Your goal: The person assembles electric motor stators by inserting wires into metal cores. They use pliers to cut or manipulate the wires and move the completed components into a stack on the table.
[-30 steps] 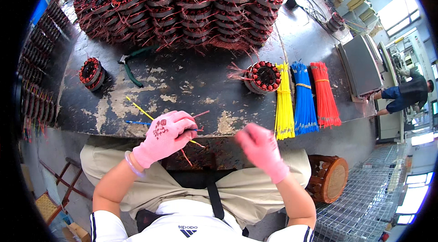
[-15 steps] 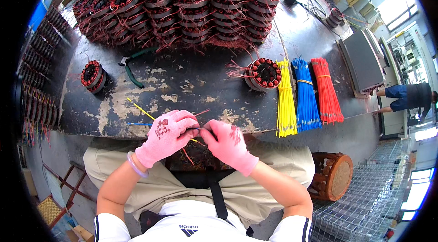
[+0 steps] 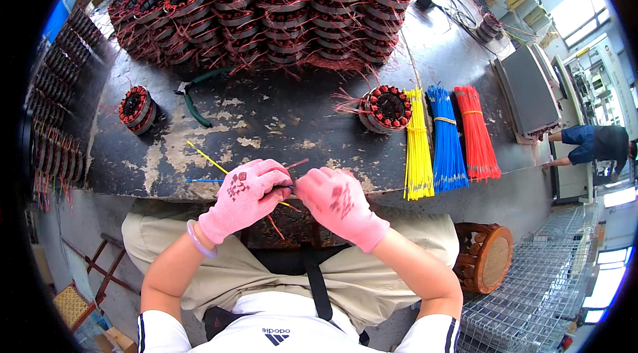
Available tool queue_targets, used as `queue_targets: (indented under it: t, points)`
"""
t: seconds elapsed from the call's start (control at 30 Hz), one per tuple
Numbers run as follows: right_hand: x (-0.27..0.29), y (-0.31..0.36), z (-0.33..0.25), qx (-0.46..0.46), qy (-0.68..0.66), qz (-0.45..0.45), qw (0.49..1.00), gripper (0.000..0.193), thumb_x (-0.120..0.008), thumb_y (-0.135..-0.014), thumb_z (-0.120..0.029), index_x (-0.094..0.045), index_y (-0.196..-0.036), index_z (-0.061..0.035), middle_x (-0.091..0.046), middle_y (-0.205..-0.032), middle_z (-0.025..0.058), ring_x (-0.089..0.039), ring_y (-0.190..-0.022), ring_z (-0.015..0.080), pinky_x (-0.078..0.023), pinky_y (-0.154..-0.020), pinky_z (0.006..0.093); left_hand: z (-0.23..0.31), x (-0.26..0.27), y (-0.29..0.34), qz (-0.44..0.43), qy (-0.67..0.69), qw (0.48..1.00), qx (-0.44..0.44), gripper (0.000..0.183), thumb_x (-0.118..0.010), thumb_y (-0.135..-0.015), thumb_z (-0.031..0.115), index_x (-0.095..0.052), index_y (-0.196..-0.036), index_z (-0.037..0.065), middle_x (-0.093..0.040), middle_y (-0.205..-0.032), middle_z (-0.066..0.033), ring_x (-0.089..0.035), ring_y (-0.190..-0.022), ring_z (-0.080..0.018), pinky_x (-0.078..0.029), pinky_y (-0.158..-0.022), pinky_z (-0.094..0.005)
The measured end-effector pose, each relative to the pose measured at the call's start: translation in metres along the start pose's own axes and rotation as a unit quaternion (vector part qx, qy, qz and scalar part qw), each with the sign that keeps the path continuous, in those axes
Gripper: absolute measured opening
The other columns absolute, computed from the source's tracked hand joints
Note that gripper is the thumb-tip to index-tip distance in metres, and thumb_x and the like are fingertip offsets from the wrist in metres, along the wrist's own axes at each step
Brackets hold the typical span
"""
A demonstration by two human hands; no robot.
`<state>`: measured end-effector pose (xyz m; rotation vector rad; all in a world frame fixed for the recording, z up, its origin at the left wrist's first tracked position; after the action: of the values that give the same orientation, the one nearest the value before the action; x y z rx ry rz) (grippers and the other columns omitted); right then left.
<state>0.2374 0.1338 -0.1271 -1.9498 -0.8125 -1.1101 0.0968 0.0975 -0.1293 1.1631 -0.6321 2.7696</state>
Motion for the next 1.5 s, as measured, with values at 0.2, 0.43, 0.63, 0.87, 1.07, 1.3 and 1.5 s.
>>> queue_targets:
  t: [0.2,0.43,0.63,0.87,1.07,1.3,1.5]
  points:
    - [-0.038,0.025,0.033,-0.407,-0.496,-0.14,0.754,0.015,-0.062,-0.099,-0.021,-0.067,-0.099,-0.0063,-0.068,-0.082,0.0063,-0.061,-0.071,0.0118,-0.049,-0.065,0.0309,-0.001,0.0,0.001,-0.005,0.013,1.0,0.002,0.013,-0.074,-0.079,0.009,-0.067,-0.091,0.009,-0.068,-0.096,-0.0041,-0.065,-0.087,-0.0267,-0.053,-0.076,-0.0393]
    - [0.006,0.009,-0.017,0.059,0.083,0.097,0.99,0.04,-0.07,-0.08,-0.017,-0.066,-0.119,-0.0168,-0.068,-0.106,0.0001,-0.065,-0.094,0.0213,-0.053,-0.081,0.0387,0.0,0.0,0.002,0.0,-0.019,1.0,-0.001,0.016,-0.075,-0.083,0.016,-0.065,-0.093,0.009,-0.065,-0.095,-0.0042,-0.065,-0.086,-0.027,-0.054,-0.074,-0.0401]
    - [-0.008,0.009,-0.005,0.024,0.029,0.066,0.997,0.039,-0.068,-0.081,-0.017,-0.067,-0.119,-0.017,-0.062,-0.09,-0.0002,-0.062,-0.083,0.021,-0.051,-0.074,0.038,0.0,-0.003,0.002,-0.001,-0.019,1.0,0.015,0.016,-0.075,-0.083,0.014,-0.067,-0.094,0.007,-0.066,-0.099,-0.0073,-0.065,-0.088,-0.03,-0.054,-0.076,-0.041]
    - [-0.006,0.004,-0.003,0.1,0.072,0.039,0.992,0.048,-0.067,-0.078,-0.014,-0.071,-0.124,-0.0261,-0.061,-0.091,-0.0036,-0.06,-0.083,0.0191,-0.05,-0.073,0.0361,0.013,0.037,0.004,0.061,-0.046,0.997,0.007,0.019,-0.069,-0.085,0.004,-0.07,-0.104,0.006,-0.069,-0.113,-0.011,-0.067,-0.1,-0.0331,-0.054,-0.085,-0.0412]
    - [-0.015,-0.001,0.005,0.111,0.078,0.016,0.991,0.054,-0.065,-0.081,-0.013,-0.066,-0.131,-0.0318,-0.057,-0.092,-0.003,-0.059,-0.086,0.0193,-0.05,-0.077,0.0362,0.008,0.029,0.008,0.048,-0.099,0.994,0.013,0.026,-0.061,-0.092,0.003,-0.067,-0.117,0.007,-0.065,-0.124,-0.0114,-0.062,-0.114,-0.0338,-0.048,-0.1,-0.0441]
    - [0.046,0.034,0.036,-0.04,-0.034,0.153,0.987,0.035,-0.076,-0.086,-0.016,-0.069,-0.12,-0.0132,-0.067,-0.108,0.0065,-0.065,-0.094,0.0275,-0.054,-0.082,0.0397,0.0,0.007,0.005,0.049,-0.127,0.99,0.028,0.032,-0.063,-0.091,0.005,-0.065,-0.123,0.008,-0.066,-0.121,-0.0123,-0.062,-0.111,-0.0349,-0.048,-0.099,-0.0459]
    - [0.155,0.212,0.172,-0.472,0.122,0.334,0.807,0.04,-0.069,-0.095,-0.039,-0.066,-0.075,-0.0048,-0.064,-0.073,0.0157,-0.065,-0.073,0.0335,-0.048,-0.064,0.0448,-0.002,0.005,0.008,0.03,-0.112,0.993,0.039,0.029,-0.057,-0.096,0.005,-0.063,-0.124,0.004,-0.064,-0.123,-0.0138,-0.059,-0.114,-0.0358,-0.045,-0.101,-0.0456]
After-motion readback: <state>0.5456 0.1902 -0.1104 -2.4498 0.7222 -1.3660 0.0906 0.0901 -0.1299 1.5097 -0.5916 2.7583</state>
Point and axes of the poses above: each hand's wrist, its own y-axis away from the middle knuckle, its own x-axis out of the back of the hand, z = x × y, the point moved 7 cm from there along -y, towards the middle knuckle
